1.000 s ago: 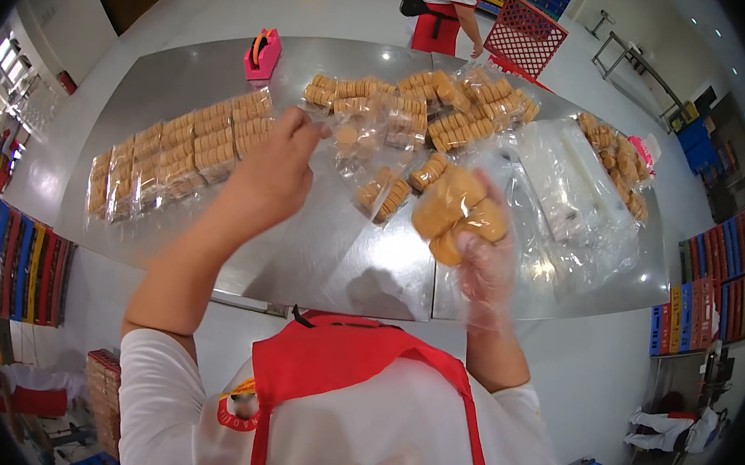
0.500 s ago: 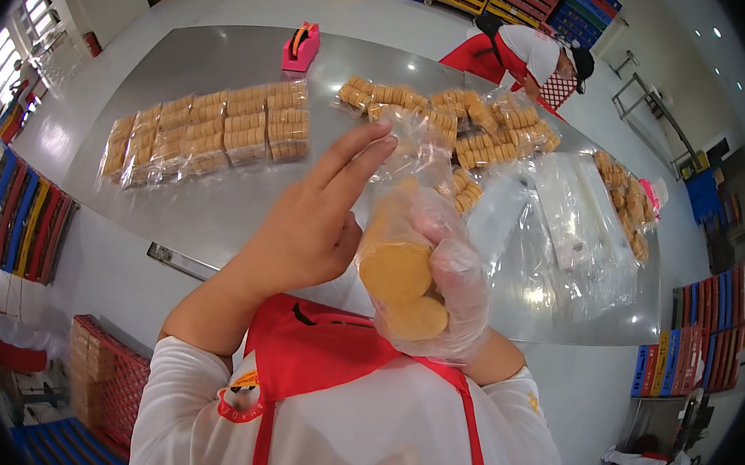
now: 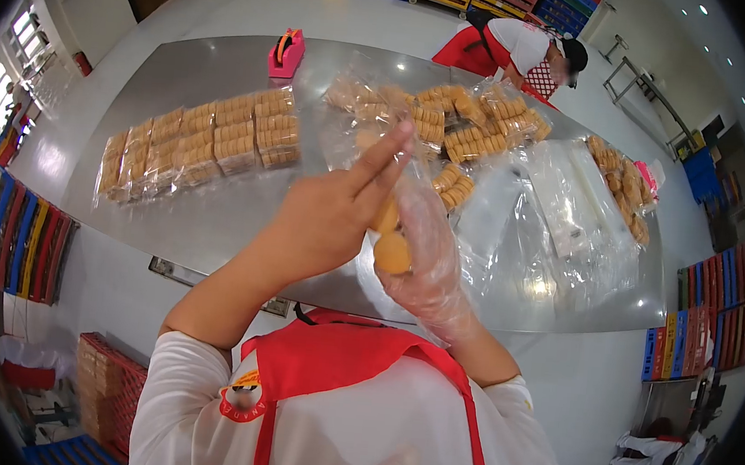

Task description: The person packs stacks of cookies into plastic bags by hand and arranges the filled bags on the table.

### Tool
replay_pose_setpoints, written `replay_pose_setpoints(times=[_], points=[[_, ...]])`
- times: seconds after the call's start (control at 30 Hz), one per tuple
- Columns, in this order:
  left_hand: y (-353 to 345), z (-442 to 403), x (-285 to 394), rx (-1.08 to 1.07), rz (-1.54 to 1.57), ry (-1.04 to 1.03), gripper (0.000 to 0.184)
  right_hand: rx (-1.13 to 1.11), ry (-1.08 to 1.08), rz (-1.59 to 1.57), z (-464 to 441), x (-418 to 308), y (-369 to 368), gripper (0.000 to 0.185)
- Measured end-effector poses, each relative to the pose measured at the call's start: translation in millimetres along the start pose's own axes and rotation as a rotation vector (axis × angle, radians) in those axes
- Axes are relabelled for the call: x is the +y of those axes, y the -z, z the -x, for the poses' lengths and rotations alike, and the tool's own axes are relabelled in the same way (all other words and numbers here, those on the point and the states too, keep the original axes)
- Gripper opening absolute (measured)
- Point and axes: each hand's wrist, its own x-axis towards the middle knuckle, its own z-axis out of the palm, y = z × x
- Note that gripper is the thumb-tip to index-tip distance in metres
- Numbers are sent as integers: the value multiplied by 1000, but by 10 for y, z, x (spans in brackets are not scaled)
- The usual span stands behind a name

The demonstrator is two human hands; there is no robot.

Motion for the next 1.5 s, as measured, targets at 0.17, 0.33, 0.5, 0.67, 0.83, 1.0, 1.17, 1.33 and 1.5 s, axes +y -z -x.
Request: replay_pose_setpoints(times=[0.17,0.33,0.5,0.67,0.83,1.0,1.17,1.33,1.5], points=[[-218,18,173,-75,-214,-195,58,190,-750,-885,-73,161,-159,66],[-271,-6,232,-105,-375,-179,52,338,-1030,-1514,-130,228,-299,47],[-208,32,286,-107,-286,-171,51,253,-1153,-1614,-241,419,-512,46],[-500,182,538,-48,64,-345,51,425,-959,-1552,-568,514,-842,49],[-409,510,416,36,218,-458,56,539,-677,-765,-975,646,-811,59],[-245,333,-205,832,820,353,96,350,-278,-585,-819,296,-763,57],[-340,134,-354,878,1554,501,76,214,30,-354,-785,78,-814,59],[-305,201,-351,823,1833,613,56,88,255,-29,-647,-8,-672,63],[-458,263,-450,783,1915,517,57,35,321,0,-700,-91,-662,58]])
